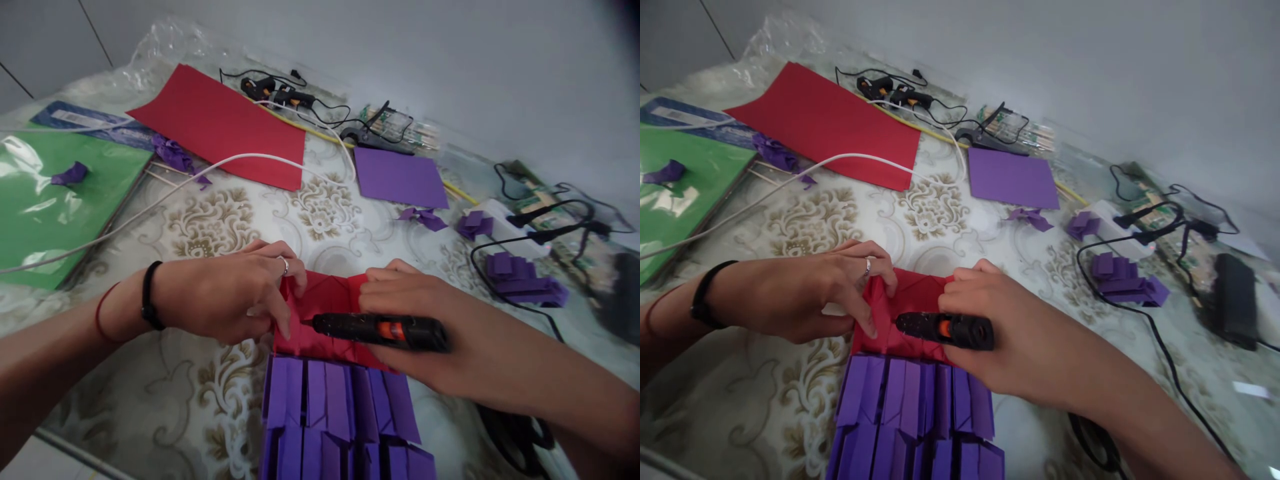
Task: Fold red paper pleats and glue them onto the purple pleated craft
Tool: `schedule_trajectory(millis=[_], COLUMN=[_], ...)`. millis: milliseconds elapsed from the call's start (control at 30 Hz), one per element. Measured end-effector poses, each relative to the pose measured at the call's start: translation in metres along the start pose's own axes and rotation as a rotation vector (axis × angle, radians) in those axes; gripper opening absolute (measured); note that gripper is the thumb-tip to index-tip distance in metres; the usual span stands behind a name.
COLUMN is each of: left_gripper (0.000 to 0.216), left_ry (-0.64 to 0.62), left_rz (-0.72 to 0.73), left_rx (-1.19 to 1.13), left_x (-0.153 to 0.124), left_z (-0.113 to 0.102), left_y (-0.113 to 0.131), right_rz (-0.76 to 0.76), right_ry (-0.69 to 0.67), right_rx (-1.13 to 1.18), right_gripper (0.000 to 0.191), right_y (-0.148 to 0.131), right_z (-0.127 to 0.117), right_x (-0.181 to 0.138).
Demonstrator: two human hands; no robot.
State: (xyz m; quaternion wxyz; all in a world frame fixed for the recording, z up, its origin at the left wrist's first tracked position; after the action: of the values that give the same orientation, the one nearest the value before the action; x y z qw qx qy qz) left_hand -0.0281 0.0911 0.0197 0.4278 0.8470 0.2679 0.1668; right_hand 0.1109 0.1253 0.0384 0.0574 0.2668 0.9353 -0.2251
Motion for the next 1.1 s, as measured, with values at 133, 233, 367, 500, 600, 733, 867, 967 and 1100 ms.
schedule_trajectory(millis=[133, 233, 367, 500, 600, 733, 867, 967, 1100], left_gripper=[0.038, 0.037, 0.034, 0.035, 0.036, 0.036, 0.037, 0.036, 0.036], left_ry=[0.007, 0.011, 0.004, 0.006, 0.008, 0.008, 0.002, 0.006, 0.013], left_rz=[-0.012, -0.01, -0.019, -0.012, -0.009, 0.004, 0.021, 0.005, -0.001], left_rx=[0.0, -0.003, 0.019, 0.034, 0.027, 0.032, 0.027, 0.016, 0.02], left_x=[0.0, 0.001, 0.001, 0.0, -0.001, -0.001, -0.001, -0.002, -0.003], left_z=[-0.001, -0.001, 0.0, 0.0, 0.0, 0.0, 0.001, 0.0, 0.0], left_y=[0.0, 0.001, 0.0, 0.0, 0.0, -0.001, -0.002, -0.003, -0.004], right_rz=[-0.01, 0.004, 0.075, 0.123, 0.142, 0.168, 0.191, 0.238, 0.282], right_ry=[-0.014, 0.019, 0.048, 0.061, 0.055, 0.046, 0.073, 0.082, 0.119], right_rx=[-0.016, -0.054, -0.09, -0.103, -0.106, -0.089, -0.112, -0.131, -0.141], right_gripper=[0.02, 0.023, 0.027, 0.027, 0.03, 0.03, 0.032, 0.032, 0.031], right_y=[0.004, 0.007, 0.014, 0.02, 0.021, 0.022, 0.022, 0.025, 0.031], right_z=[0.003, 0.001, -0.002, -0.004, -0.004, -0.005, -0.01, -0.012, -0.014], right_x=[0.001, 0.002, 0.004, 0.006, 0.006, 0.008, 0.01, 0.011, 0.011])
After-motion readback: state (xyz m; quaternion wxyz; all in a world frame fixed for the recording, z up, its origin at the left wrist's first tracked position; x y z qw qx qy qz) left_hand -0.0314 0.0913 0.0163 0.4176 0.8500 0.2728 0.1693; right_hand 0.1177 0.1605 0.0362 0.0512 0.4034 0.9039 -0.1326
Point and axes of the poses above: each hand's wrist, its own x-axis towards the middle knuckle, its own z-axis out of the palm, y = z × x, the point moved 8 cm from there along x, towards the middle knuckle, and after that the axes turned 12 degrees about -x, right-handed, at the moved point
